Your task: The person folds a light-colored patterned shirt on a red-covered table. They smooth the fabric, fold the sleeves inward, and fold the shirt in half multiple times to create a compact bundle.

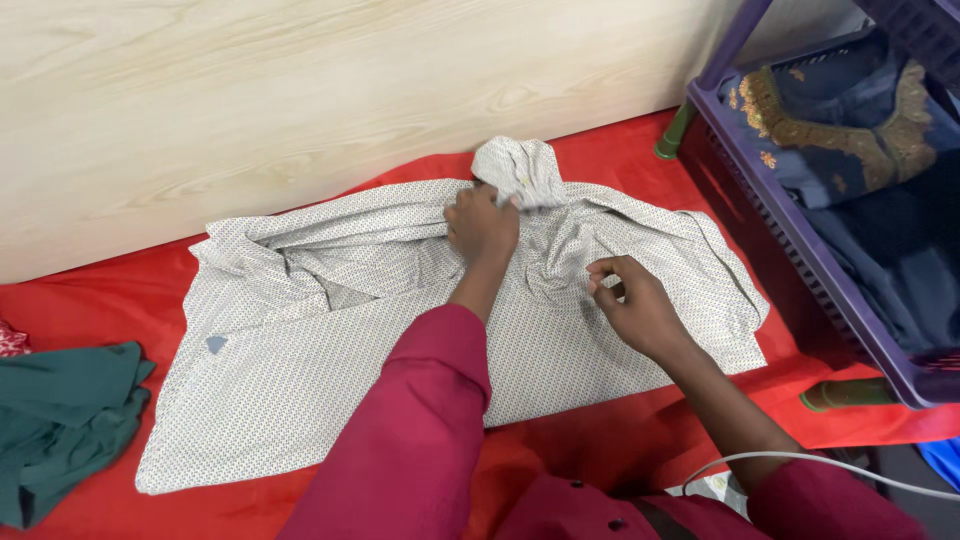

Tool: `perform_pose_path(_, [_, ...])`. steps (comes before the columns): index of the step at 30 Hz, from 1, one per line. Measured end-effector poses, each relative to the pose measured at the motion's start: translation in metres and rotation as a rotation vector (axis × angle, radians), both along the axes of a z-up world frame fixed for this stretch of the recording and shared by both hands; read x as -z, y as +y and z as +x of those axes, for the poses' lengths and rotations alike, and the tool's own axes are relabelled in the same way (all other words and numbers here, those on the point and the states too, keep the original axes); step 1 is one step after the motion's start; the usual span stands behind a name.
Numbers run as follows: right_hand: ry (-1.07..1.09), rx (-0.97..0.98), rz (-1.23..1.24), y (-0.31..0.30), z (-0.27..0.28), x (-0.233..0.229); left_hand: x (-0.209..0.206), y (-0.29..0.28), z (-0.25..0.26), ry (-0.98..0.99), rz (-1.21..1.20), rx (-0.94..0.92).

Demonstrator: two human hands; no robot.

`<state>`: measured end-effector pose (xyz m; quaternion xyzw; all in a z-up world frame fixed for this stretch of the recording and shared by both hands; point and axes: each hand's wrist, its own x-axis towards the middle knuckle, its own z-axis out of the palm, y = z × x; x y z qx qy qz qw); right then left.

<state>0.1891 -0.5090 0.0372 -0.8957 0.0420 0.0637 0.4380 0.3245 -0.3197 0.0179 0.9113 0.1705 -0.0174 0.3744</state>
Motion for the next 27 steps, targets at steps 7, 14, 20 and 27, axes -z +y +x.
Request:
perform_pose_path(7, [0.095, 0.114, 0.241, -0.017, -0.015, 0.005, -0.037, 0.004, 0.033, -0.408, -0.500, 0.252])
perform_pose_path(14, [0.298, 0.176, 0.473, -0.008, -0.025, 0.005, -0.078, 0.009, -0.025, -0.333, -0.866, 0.378])
perform_pose_path(20, [0.499, 0.125, 0.704, 0.001, -0.044, 0.027, -0.054, 0.046, -0.112, -0.032, -0.736, 0.001])
perform_pose_path(27, [0.578, 0.101, 0.884, 0.021, -0.066, 0.044, -0.057, 0.122, -0.166, 0.289, -0.761, -0.167])
